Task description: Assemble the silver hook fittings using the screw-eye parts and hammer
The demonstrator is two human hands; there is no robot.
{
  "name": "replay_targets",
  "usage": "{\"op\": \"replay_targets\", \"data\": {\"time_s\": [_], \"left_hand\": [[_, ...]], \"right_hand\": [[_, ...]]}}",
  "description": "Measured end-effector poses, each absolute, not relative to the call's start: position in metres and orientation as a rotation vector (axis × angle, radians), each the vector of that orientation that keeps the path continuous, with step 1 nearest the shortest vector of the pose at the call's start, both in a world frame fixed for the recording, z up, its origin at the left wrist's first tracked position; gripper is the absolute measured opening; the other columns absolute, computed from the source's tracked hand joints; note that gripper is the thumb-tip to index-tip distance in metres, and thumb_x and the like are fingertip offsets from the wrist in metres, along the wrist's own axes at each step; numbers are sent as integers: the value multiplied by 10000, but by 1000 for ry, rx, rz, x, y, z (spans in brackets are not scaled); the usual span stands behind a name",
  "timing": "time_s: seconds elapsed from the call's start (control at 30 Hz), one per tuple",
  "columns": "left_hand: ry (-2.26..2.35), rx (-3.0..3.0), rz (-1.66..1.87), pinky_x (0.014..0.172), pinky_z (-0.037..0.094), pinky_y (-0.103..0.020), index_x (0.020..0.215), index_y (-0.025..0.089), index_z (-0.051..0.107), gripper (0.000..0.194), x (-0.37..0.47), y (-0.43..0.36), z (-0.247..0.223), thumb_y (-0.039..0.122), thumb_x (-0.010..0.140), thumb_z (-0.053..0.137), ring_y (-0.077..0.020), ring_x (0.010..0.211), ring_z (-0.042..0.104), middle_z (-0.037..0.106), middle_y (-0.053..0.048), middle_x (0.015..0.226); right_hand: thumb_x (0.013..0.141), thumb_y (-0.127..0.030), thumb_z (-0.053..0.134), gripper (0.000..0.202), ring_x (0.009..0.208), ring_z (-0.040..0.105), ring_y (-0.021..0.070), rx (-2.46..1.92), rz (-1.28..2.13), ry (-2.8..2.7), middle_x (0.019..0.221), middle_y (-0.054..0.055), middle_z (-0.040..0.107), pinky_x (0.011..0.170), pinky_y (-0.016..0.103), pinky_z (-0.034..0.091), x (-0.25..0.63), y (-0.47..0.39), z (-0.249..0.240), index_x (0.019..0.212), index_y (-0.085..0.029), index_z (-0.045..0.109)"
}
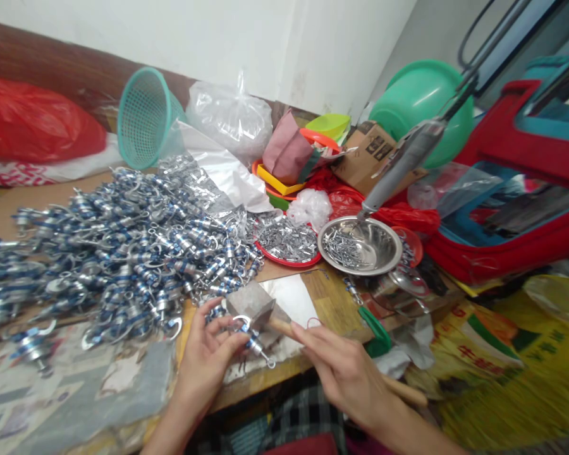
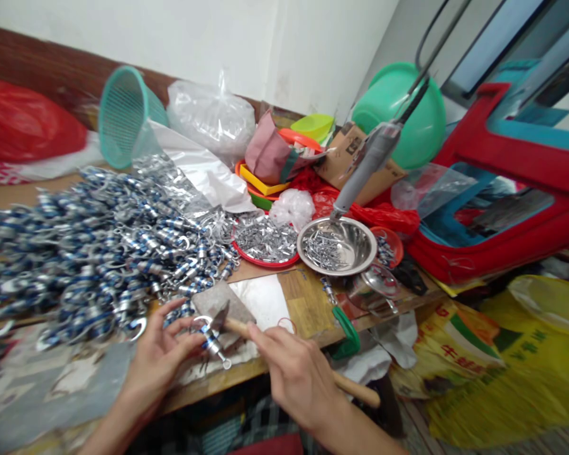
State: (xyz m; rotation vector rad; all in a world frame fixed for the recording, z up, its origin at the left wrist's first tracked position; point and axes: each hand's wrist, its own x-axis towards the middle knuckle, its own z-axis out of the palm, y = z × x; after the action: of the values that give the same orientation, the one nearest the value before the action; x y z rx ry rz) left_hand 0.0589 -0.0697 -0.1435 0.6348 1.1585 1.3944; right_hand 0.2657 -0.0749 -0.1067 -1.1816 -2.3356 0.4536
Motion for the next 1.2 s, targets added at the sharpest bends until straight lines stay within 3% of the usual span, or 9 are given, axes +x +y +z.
{"op": "replay_targets", "data": {"time_s": [0.07,0.2,0.3,0.43,0.63,0.77,0.93,1.07,1.2], "left_hand": [[1201,656,1335,507,535,-288,1036,237,487,562,57,-70,-143,216,537,744,-151,561,617,624,31,706],[1418,947,1246,682,517,-335,652,185,688,169,51,-68,-144,307,543,726,-212,724,619,653,-49,768],[1521,1231,1273,768,473,-356,583,229,708,102,48,-66,-145,330,570,705,-256,881,579,624,-65,883],[1547,1435,1278,739,463,-349,579,259,700,86,48,-64,-141,331,621,675,-241,818,588,619,-53,830],[1495,1408,1268,576,484,-281,563,288,717,24,48,-61,-133,295,583,704,-212,645,620,674,-24,635],[1477,1397,1286,571,491,-284,556,291,719,15,47,-62,-132,288,569,711,-213,631,627,685,-19,623],[1567,1343,1283,616,501,-308,611,268,721,87,46,-66,-135,302,533,738,-214,629,632,704,-17,651],[1596,1277,1243,604,508,-278,789,233,705,272,47,-70,-134,306,531,750,-169,573,616,686,6,632],[1506,1269,1303,600,513,-228,863,211,688,326,52,-73,-129,238,542,743,-140,585,620,674,24,635]], "right_hand": [[848,-178,436,379,925,583,176,-1307,574,-2189,1022,58,622,807,305,477,272,-63,-114,1217,-240,498],[803,-236,515,355,839,604,191,-1558,675,-2091,949,81,644,744,313,479,287,-26,-127,1148,-168,564],[820,-264,502,260,762,597,170,-1558,587,-2282,844,58,651,709,288,460,287,6,-127,1022,-185,645],[853,-216,449,245,895,554,165,-1562,297,-2298,938,71,629,797,266,397,268,59,-121,979,-182,656],[720,-161,599,112,723,594,167,-1521,409,-2413,714,25,659,663,231,401,249,122,-128,720,-197,705],[756,-103,536,183,811,582,185,-1509,349,-2335,824,67,643,712,251,399,252,127,-133,818,-168,695],[854,-137,434,234,912,547,153,-1427,288,-2158,940,78,606,816,260,396,247,97,-117,953,-151,646],[814,-217,545,134,766,580,119,-1156,458,-2076,799,24,628,692,221,454,230,32,-98,822,-184,674],[790,-93,522,165,710,610,123,-822,690,-2059,749,51,666,664,221,484,218,-28,-88,804,-143,678]]}}
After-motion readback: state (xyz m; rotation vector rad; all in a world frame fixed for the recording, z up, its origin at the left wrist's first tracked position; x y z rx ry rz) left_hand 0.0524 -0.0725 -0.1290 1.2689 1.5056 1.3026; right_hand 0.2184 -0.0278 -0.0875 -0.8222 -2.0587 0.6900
